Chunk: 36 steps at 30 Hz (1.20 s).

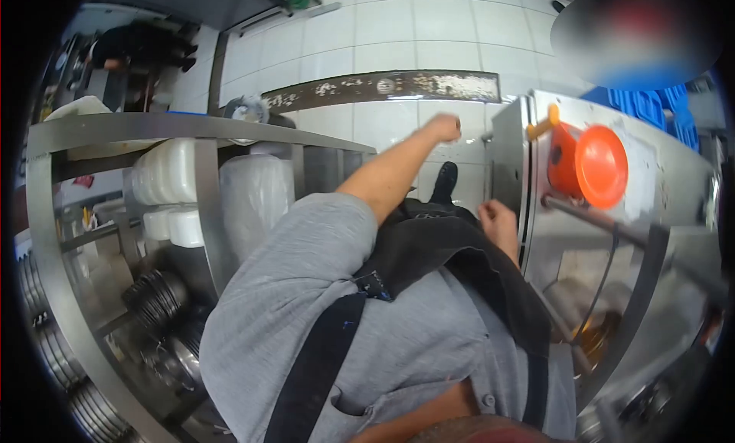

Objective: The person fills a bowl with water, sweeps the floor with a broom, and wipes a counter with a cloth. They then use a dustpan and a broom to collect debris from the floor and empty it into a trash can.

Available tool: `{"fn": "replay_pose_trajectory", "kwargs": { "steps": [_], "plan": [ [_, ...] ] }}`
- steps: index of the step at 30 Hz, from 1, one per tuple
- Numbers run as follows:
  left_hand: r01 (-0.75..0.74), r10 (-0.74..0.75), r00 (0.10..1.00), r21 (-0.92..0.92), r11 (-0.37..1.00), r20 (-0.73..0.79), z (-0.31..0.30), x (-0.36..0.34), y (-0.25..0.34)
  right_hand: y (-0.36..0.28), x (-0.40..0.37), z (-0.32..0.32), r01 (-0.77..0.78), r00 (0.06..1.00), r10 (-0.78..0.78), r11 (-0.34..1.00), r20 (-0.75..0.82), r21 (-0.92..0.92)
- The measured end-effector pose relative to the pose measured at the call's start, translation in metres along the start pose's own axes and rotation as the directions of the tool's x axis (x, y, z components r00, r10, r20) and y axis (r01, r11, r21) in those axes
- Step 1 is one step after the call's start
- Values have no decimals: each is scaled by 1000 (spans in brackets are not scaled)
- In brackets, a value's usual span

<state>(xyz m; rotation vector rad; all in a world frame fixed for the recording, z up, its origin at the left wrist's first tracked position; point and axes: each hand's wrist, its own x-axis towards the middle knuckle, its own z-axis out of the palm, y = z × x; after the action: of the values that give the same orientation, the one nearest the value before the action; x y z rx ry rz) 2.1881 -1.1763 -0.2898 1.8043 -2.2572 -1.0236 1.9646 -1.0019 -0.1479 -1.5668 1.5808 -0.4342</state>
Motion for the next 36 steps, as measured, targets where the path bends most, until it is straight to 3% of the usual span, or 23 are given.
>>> {"fn": "replay_pose_trajectory", "kwargs": {
  "steps": [2,4,6,9,11,13,15,16,19,21,26,28,29,32,33,34,35,36],
  "plan": [
    [35,-60,949,86,996,309,6,-20,-17,-25,62,-12,124,992,-124,992,-22,-3],
    [124,-148,917,88,988,369,17,-48,-45,-64,94,-24,181,982,-184,980,-33,-79],
    [323,-367,831,174,930,417,23,-60,-79,-105,133,-36,178,984,-180,980,-13,-93],
    [466,-460,841,51,883,285,20,-55,-130,-119,199,-31,257,965,-256,966,49,-11],
    [514,-505,850,-24,858,149,16,-48,-165,-128,225,-29,256,963,-235,950,132,-176],
    [545,-520,822,-57,836,234,-8,-48,-180,-117,251,-20,294,952,-246,900,183,-320],
    [529,-513,832,-22,848,213,-9,-44,-209,-117,267,-10,307,948,-255,885,188,-351],
    [572,-546,788,-10,820,285,-32,-44,-212,-108,278,-5,260,951,-183,907,248,-331],
    [660,-628,719,-12,751,297,-45,-33,-255,-127,291,4,234,944,-148,930,294,-283],
    [656,-633,749,-80,751,197,-50,-30,-290,-129,305,14,91,958,-4,953,287,-289],
    [763,-761,641,-181,620,96,-143,-19,-326,-105,349,16,-30,944,153,922,292,-386],
    [732,-733,679,-112,672,42,-155,-4,-349,-87,359,13,78,951,86,864,298,-498],
    [740,-740,671,-114,663,48,-159,2,-359,-93,365,11,-14,933,217,819,288,-573],
    [744,-742,667,-130,656,70,-177,10,-367,-49,379,3,-33,929,235,822,286,-568],
    [723,-719,691,-105,683,81,-188,8,-364,30,394,-1,137,952,46,821,304,-554],
    [687,-690,723,-93,721,-6,-181,3,-367,-2,403,-8,78,929,167,783,330,-617],
    [581,-581,813,1,814,-32,-175,-6,-368,-36,425,-7,3,900,292,739,323,-674],
    [667,-664,745,-76,741,63,-184,-10,-360,-38,441,-8,-63,911,294,791,288,-609]
  ]
}}
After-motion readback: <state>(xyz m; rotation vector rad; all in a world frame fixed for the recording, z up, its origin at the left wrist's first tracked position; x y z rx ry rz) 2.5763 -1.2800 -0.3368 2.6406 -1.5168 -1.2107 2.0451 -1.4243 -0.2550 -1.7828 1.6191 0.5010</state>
